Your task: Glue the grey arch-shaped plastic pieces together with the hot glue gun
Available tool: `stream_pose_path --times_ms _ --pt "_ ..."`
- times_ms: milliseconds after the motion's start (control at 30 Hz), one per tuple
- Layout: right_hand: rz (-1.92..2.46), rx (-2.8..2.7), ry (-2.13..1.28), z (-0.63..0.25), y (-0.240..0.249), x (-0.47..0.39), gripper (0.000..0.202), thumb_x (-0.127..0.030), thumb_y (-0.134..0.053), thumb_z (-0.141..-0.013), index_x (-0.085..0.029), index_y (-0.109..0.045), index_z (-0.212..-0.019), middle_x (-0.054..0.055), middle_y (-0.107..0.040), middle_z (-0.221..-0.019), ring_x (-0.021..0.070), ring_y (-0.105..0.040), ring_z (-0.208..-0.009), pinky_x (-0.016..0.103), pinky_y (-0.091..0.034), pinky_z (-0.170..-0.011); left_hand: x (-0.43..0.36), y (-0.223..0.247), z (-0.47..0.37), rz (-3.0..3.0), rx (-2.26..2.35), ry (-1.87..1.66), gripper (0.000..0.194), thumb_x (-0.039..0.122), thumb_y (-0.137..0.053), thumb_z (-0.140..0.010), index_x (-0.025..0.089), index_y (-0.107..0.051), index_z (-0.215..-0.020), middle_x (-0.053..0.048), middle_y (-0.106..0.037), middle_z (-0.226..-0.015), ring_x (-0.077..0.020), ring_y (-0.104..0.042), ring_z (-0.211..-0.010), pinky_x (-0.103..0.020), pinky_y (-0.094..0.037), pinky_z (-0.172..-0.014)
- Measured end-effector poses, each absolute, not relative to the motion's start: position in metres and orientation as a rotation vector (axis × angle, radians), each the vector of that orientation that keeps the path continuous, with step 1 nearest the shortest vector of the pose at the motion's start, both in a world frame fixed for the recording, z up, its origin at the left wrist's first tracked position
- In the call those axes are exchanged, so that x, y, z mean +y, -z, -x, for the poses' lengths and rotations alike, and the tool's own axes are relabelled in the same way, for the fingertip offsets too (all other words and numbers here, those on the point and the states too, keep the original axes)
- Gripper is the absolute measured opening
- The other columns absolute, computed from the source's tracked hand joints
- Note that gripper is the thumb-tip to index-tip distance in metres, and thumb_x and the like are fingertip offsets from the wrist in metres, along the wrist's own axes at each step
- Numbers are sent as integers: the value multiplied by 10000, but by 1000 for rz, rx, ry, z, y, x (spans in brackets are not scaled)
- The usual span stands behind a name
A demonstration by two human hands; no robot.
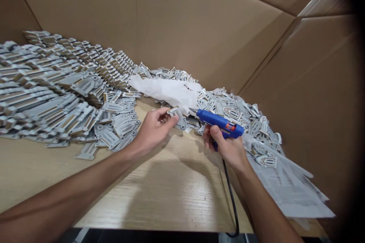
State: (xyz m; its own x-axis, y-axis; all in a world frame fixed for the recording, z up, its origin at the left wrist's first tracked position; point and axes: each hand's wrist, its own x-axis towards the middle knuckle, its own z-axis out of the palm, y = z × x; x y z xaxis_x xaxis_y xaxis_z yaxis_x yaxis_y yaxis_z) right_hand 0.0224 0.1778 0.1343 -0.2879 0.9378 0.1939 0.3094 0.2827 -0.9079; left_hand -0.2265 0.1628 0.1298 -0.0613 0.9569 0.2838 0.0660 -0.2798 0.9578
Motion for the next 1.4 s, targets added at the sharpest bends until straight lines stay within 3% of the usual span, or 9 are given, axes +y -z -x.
stream_pose_path --times_ms 267,533,867,1133,1400 --pt "1202 -1878 -1028 -19 -135 172 699 -877 -622 -932 -223 -726 -707 38 -675 -561 152 -566 -465 299 -444 -488 160 -128 217 -1257 977 -1293 109 318 -632 -1000 230 -570 -1019 65 -493 -674 -99 -422 -520 -229 -312 -491" --pt "1226 -1921 -1063 -14 -136 171 749 -945 -632 -863 -220 -693 -684 40 -676 -551 149 -559 -467 292 -435 -499 155 -131 215 -1281 924 -1227 111 299 -619 -993 240 -524 -990 69 -466 -671 -105 -411 -524 -225 -349 -484" --pt "1373 -1971 -973 -10 -143 167 866 -1048 -501 -817 -237 -643 -549 49 -648 -499 154 -551 -435 297 -426 -494 156 -123 219 -1384 1003 -1210 105 281 -565 -1052 246 -495 -982 59 -462 -716 -108 -463 -558 -214 -373 -476" --pt "1348 -2082 -814 -9 -144 166 872 -1007 -444 -891 -259 -628 -483 26 -593 -433 166 -561 -430 308 -425 -525 156 -122 220 -1449 1052 -1222 95 302 -564 -1054 241 -519 -997 50 -475 -709 -111 -469 -553 -216 -352 -471" --pt "1312 -2008 -835 -4 -146 163 701 -836 -659 -900 -281 -606 -475 13 -563 -400 187 -541 -388 321 -476 -468 155 -123 219 -1441 1048 -1236 63 302 -575 -1039 240 -576 -1047 53 -494 -707 -109 -467 -535 -218 -363 -474"
